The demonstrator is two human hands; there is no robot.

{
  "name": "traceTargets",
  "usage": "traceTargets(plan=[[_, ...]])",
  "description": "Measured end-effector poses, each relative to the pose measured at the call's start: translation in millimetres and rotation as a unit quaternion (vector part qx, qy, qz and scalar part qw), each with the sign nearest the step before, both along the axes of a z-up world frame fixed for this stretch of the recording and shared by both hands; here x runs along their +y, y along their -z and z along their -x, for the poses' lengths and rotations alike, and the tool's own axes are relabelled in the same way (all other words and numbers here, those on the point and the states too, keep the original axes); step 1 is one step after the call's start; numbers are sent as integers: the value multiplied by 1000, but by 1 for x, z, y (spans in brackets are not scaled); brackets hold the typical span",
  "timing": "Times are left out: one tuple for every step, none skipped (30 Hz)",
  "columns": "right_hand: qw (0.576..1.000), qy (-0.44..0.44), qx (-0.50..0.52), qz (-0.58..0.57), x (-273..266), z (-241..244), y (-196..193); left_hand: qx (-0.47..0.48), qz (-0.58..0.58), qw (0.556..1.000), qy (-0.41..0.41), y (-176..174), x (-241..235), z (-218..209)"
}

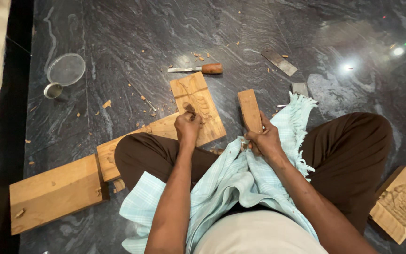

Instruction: The person carves a decorative pattern into a rectangular wooden block using a chisel and a wooden mallet. They repeatedly strike the chisel to shape the wood, occasionally pausing to inspect the work.

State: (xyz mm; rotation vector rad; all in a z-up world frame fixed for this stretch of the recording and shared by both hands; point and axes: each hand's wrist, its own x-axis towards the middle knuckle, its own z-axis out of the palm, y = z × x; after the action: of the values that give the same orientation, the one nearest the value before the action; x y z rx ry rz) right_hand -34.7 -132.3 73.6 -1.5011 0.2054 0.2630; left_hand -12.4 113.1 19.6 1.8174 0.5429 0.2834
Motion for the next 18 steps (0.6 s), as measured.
traceTargets(plan=[[1000,0,0,-1,0,0,1,-3,2,1000,2,-1,0,0],[1000,-1,3,2,-1,0,3,-5,3,1000,4,-1,-1,0],[1000,-1,7,6,-2,0,4,-8,-21,1000,-1,-1,-3,0],[1000,-2,11,9,-3,0,6,-11,-46,999,-7,0,-4,0],[1000,-5,-2,7,-3,0,8,-14,-71,997,-13,0,-6,-1],[1000,-7,-15,5,-2,0,9,-37,-93,995,-14,1,-8,-1],[1000,-10,-28,3,-2,0,8,-59,-116,991,-14,2,-10,0],[999,-12,-42,27,-2,1,7,-82,-138,987,-14,3,-12,0],[997,-14,-56,50,1,1,3,-88,-140,986,-16,5,-15,1],[995,-16,-69,74,3,3,-3,-95,-142,985,-17,7,-19,1],[985,-39,-110,124,4,6,-11,-102,-143,984,-18,9,-22,2],[971,-62,-152,174,4,10,-22,-121,-152,981,-13,11,-23,2],[952,-84,-192,223,5,13,-34,-140,-160,977,-8,13,-24,3],[925,-84,-284,238,9,17,-44,-159,-169,973,-4,16,-25,4],[890,-84,-373,250,16,19,-54,-165,-172,971,-6,17,-27,5],[846,-84,-459,259,22,19,-63,-171,-176,969,-7,18,-29,5],[822,-134,-436,341,27,15,-71,-178,-181,967,-8,19,-30,5],[789,-183,-410,419,31,8,-78,-161,-171,972,-12,20,-30,5]])
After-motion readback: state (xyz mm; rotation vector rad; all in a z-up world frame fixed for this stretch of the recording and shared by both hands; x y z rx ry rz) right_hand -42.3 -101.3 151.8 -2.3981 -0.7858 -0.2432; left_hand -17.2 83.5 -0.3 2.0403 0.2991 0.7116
